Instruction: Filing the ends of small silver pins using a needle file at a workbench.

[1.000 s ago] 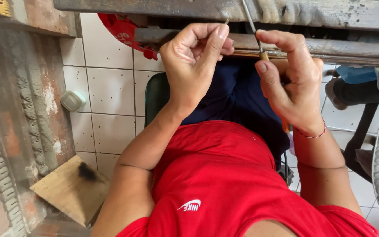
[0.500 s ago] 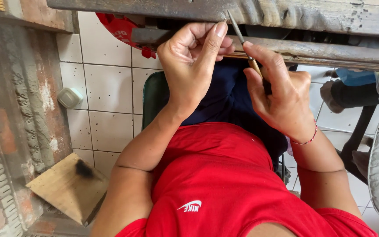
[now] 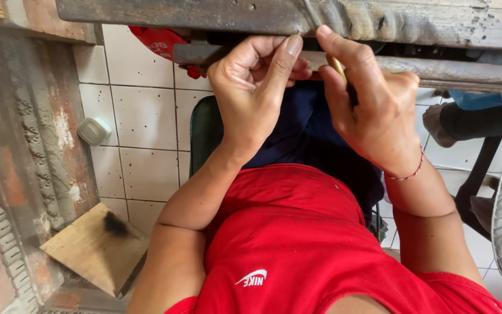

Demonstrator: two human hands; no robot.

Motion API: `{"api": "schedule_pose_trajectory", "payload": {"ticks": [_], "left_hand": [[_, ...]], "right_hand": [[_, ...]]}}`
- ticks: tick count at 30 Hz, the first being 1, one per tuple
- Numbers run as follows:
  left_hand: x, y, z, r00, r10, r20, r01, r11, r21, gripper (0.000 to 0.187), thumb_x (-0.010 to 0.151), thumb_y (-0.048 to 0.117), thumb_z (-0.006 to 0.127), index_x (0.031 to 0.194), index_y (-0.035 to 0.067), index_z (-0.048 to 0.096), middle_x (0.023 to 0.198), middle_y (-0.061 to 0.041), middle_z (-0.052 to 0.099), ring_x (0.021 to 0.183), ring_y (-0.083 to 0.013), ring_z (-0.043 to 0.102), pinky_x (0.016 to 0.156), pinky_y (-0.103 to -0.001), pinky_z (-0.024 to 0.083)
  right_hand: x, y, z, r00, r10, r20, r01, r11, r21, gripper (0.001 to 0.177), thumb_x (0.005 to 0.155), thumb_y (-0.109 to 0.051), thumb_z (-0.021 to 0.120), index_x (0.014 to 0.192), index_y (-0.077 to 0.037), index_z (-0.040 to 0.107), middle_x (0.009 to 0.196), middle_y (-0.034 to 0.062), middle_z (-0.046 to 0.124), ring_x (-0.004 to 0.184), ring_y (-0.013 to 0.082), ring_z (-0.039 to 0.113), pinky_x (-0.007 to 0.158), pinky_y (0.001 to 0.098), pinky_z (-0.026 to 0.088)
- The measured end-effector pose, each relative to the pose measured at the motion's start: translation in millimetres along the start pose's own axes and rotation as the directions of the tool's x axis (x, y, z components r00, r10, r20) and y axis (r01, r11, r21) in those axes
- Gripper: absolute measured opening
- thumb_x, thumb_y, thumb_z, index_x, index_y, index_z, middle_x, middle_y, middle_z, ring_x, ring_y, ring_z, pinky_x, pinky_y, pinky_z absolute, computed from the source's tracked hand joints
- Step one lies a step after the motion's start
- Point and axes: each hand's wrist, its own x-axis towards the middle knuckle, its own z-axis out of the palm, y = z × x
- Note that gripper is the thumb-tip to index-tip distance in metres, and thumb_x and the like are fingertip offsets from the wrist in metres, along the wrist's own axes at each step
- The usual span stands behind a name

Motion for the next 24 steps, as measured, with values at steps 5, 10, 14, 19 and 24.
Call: {"api": "schedule_pose_trajectory", "payload": {"ticks": [5,10,14,19,24], "left_hand": [[0,0,-2,1.0,-0.023,0.017,0.022,1.0,0.008,0.024,0.097,0.027,0.066,0.089,0.005,0.067,0.075,-0.007,0.073,0.067,-0.0128,0.074,0.065,-0.025,0.065],[0,-4,-2,0.998,-0.059,0.001,0.059,0.998,-0.013,0.021,0.096,0.025,0.068,0.091,0.005,0.069,0.076,-0.009,0.074,0.07,-0.0138,0.076,0.066,-0.024,0.064],[0,-6,-2,1.0,-0.022,0.011,0.022,1.0,-0.02,0.021,0.097,0.024,0.067,0.092,0.004,0.068,0.078,-0.009,0.074,0.07,-0.0154,0.076,0.068,-0.026,0.066],[-4,-5,-9,0.979,0.201,0.034,-0.204,0.956,0.213,0.013,0.1,0.017,0.066,0.099,0.004,0.069,0.08,-0.006,0.074,0.073,-0.0114,0.074,0.07,-0.023,0.062],[8,-19,-29,0.525,0.72,0.454,-0.699,0.06,0.713,0.021,0.102,0.003,0.079,0.119,0.002,0.067,0.082,-0.003,0.071,0.062,-0.0176,0.066,0.059,-0.033,0.058]], "right_hand": [[-27,-1,-1,1.0,0.013,0.022,-0.012,0.997,-0.073,0.031,0.114,0.002,0.067,0.144,0.007,0.061,0.136,0.0145,0.076,0.076,0.0191,0.072,0.063,0.0327,0.052],[-19,3,13,0.999,0.004,0.037,0.0,0.995,-0.102,0.034,0.113,0.0,0.068,0.147,0.0,0.06,0.133,0.01,0.079,0.078,0.0142,0.073,0.059,0.0308,0.048],[-1,4,15,0.995,0.099,0.026,-0.102,0.977,0.186,0.03,0.116,-0.001,0.059,0.146,0.006,0.056,0.118,0.0101,0.074,0.068,0.0152,0.062,0.065,0.0292,0.048],[-6,-6,3,0.964,0.258,0.057,-0.258,0.876,0.407,0.031,0.115,-0.005,0.051,0.145,0.003,0.05,0.059,-0.0012,0.055,0.049,0.0064,0.045,0.062,0.021,0.035],[-25,-7,-5,0.968,0.248,0.028,-0.247,0.936,0.25,0.03,0.116,-0.011,0.055,0.144,0.002,0.056,0.058,-0.0065,0.046,0.049,0.0067,0.03,0.06,0.0235,0.025]]}}
